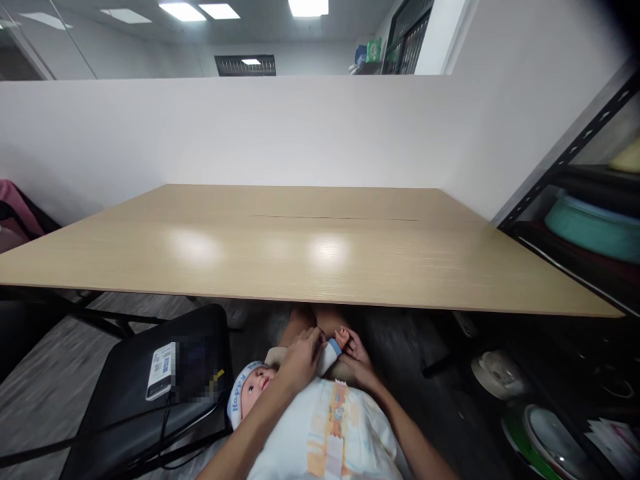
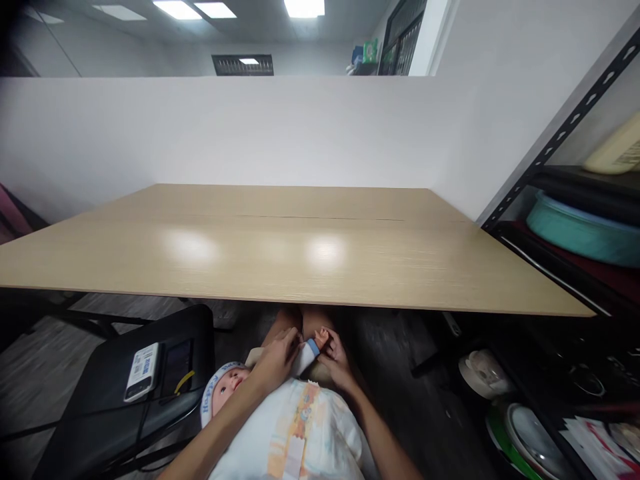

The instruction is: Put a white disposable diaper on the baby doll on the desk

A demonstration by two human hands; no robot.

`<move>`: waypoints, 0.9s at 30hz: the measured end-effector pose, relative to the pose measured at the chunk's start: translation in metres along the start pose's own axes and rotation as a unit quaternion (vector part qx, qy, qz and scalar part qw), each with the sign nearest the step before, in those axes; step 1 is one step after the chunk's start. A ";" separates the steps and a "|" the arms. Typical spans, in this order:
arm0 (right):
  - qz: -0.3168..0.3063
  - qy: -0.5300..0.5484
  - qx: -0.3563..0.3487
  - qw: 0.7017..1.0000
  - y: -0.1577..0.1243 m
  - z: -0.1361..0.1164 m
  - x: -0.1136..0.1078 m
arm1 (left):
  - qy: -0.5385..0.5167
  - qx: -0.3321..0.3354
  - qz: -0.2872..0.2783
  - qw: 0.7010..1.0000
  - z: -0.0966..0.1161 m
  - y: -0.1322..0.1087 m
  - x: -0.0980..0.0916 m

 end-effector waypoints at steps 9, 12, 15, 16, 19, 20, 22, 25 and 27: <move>0.013 0.023 0.009 1.000 0.003 0.003 -0.004 | -0.021 -0.073 -0.059 0.995 -0.002 -0.002 0.005; 0.011 0.023 0.008 1.000 0.002 0.000 -0.004 | -0.020 -0.112 -0.089 0.990 -0.002 -0.005 0.006; 0.013 0.019 0.005 1.000 0.001 -0.002 -0.004 | -0.014 -0.147 -0.109 0.983 -0.005 -0.006 0.007; 0.015 0.017 0.004 1.000 0.001 -0.003 -0.004 | -0.011 -0.156 -0.115 0.981 -0.006 -0.007 0.008; 0.019 0.005 0.003 1.000 0.000 -0.004 -0.003 | -0.010 -0.160 -0.129 0.979 -0.008 -0.007 0.009; 0.020 -0.001 0.003 1.000 0.000 -0.005 -0.003 | -0.011 -0.156 -0.129 0.979 -0.008 -0.007 0.009; 0.021 -0.015 0.002 1.000 0.000 -0.006 -0.001 | -0.012 -0.151 -0.125 0.981 -0.008 -0.007 0.009; 0.024 -0.050 0.002 0.998 0.001 -0.010 -0.001 | -0.013 -0.140 -0.115 0.983 -0.008 -0.007 0.009; 0.030 -0.086 0.003 0.996 0.001 -0.017 -0.003 | -0.020 -0.126 -0.108 0.986 -0.009 -0.007 0.010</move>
Point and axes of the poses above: each hand's wrist, its own y-axis towards the middle knuckle, its own x-axis out of the palm, z = x × y, the point moved 2 cm from there along y, towards the middle knuckle, and after that the axes turned 4 degrees about -y, right-handed, at the moved point
